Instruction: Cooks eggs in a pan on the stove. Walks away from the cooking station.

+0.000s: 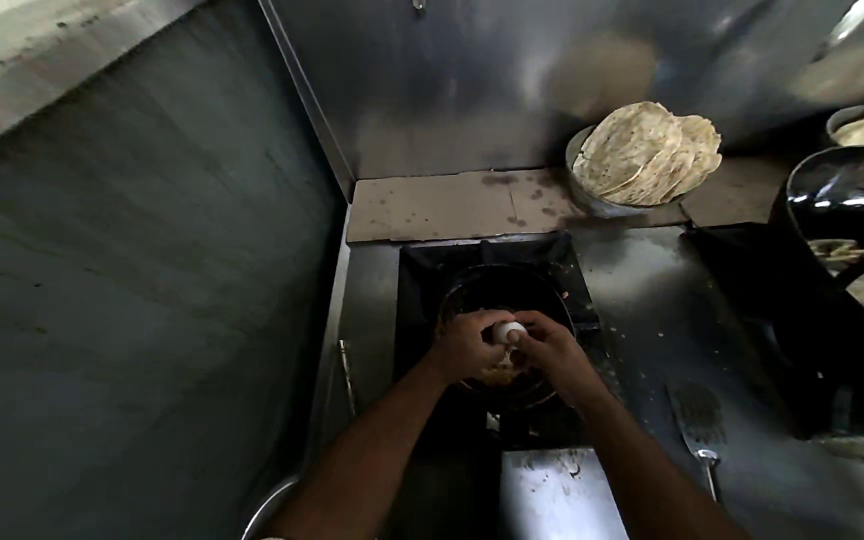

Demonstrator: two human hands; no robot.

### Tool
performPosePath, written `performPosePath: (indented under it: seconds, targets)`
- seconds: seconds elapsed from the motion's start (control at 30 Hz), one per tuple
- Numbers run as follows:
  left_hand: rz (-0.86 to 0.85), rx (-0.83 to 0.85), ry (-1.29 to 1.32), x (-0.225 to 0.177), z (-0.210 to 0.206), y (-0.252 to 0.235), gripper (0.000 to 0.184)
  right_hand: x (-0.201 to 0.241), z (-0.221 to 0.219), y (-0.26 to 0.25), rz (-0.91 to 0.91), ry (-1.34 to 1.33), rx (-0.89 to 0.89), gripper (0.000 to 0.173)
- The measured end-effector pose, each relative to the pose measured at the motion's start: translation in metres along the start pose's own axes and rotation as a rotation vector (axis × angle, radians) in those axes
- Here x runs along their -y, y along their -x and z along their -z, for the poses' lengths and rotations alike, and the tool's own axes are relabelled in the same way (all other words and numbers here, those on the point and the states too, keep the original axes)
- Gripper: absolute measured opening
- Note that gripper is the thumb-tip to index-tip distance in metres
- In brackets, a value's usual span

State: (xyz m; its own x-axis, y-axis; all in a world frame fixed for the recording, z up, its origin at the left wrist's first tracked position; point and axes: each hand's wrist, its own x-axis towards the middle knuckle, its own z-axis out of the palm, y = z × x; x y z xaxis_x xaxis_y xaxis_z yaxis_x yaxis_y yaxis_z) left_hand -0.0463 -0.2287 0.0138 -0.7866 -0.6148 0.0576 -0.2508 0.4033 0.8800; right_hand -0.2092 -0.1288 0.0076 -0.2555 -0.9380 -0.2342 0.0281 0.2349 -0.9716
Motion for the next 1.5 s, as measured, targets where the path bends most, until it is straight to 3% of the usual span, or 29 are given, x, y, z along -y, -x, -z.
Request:
performPosePath:
  seconds: [0.5,0.8,0.93,1.07,1.17,1.23,1.3,1.4,1.5]
  targets:
    - [0.089,0.081,0.053,0.031,0.006,-0.029,0.039,-0.007,0.016,-0.026,-0.075,0.015,0.030,0.027]
    - [-0.008,0.251,-0.416,0.006,0.025,-0.037,0.041,0.021,0.008,-0.028,0.133,0.902,-0.052,0.036]
    - [0.085,0.328,-0.669,-0.007,0.024,-0.038,0.043,0.033,0.003,-0.020,0.150,1.028,-0.086,0.036]
    - [0.178,0.257,-0.741,-0.018,0.021,-0.034,0.036,0.034,0.012,-0.011,0.220,0.932,-0.144,0.037]
    - [0.254,0.096,-0.497,-0.040,0.018,-0.019,0.040,0.022,0.022,0.004,0.350,0.607,-0.204,0.039]
    - [0.292,-0.056,-0.118,-0.055,0.007,0.002,0.039,0.019,0.022,0.029,0.414,0.344,-0.205,0.044]
    - [0.387,-0.033,0.371,-0.068,-0.009,0.026,0.041,0.013,0.018,0.060,0.476,0.185,-0.209,0.045]
    - [0.441,0.057,0.994,-0.087,-0.044,0.071,0.044,-0.005,0.011,0.115,0.519,0.185,-0.220,0.043]
    - [0.482,0.109,1.142,-0.093,-0.078,0.114,0.058,-0.030,0.007,0.164,0.538,0.344,-0.208,0.037]
